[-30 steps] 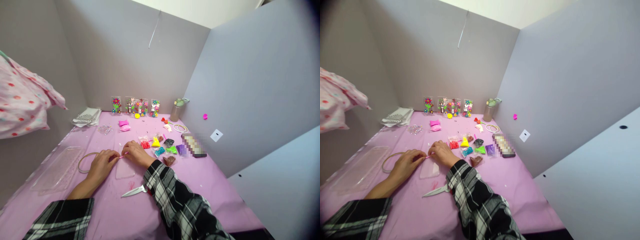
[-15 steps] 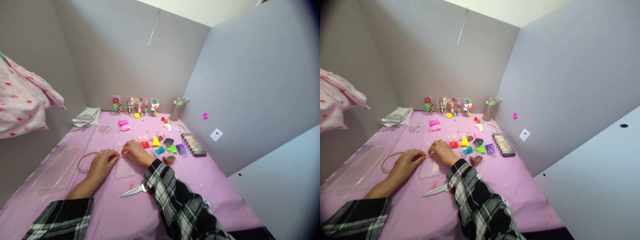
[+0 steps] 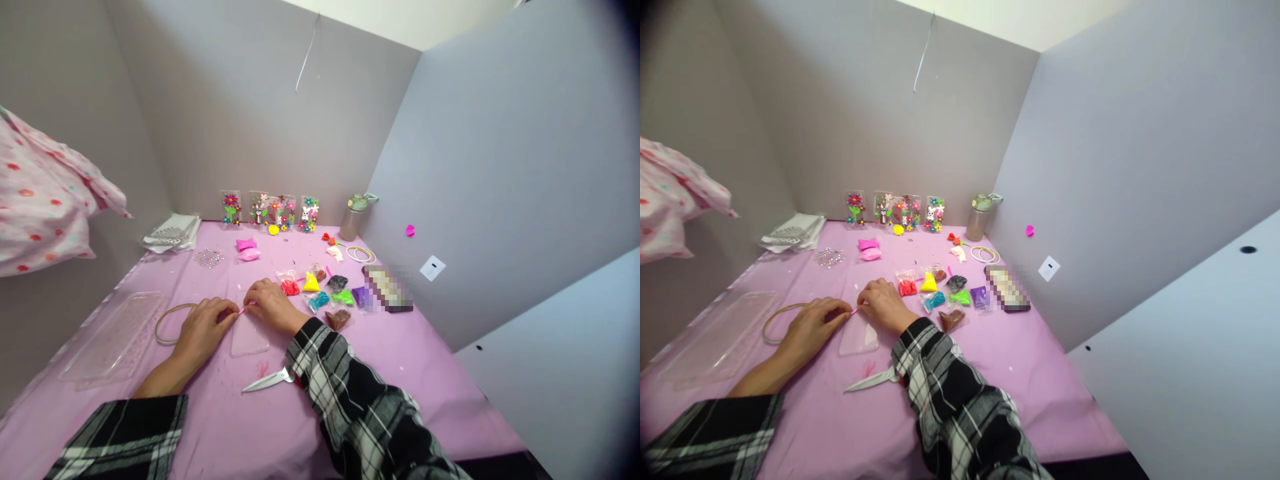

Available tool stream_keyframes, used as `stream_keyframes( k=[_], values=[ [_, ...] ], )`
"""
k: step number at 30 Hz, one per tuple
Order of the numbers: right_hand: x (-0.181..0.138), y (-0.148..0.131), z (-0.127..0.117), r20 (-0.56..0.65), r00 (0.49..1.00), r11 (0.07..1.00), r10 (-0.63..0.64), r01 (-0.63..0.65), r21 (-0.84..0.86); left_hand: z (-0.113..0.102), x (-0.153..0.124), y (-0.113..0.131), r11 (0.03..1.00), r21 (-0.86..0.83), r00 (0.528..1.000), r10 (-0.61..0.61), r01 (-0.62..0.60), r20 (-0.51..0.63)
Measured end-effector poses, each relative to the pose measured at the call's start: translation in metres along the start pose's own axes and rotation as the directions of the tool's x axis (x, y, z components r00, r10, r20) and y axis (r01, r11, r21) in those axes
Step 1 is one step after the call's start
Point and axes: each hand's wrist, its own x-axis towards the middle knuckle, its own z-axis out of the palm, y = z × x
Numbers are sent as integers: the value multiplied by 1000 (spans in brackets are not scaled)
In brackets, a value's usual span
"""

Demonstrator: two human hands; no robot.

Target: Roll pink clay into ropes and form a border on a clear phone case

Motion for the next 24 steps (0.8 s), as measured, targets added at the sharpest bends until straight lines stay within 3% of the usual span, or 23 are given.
stream_keyframes(
  k=[24],
  values=[
    [-1,-2,2,-18,999,999,38,-38,-6,0,-1,4,1000,-6,1000,-4,4,-15]
  ],
)
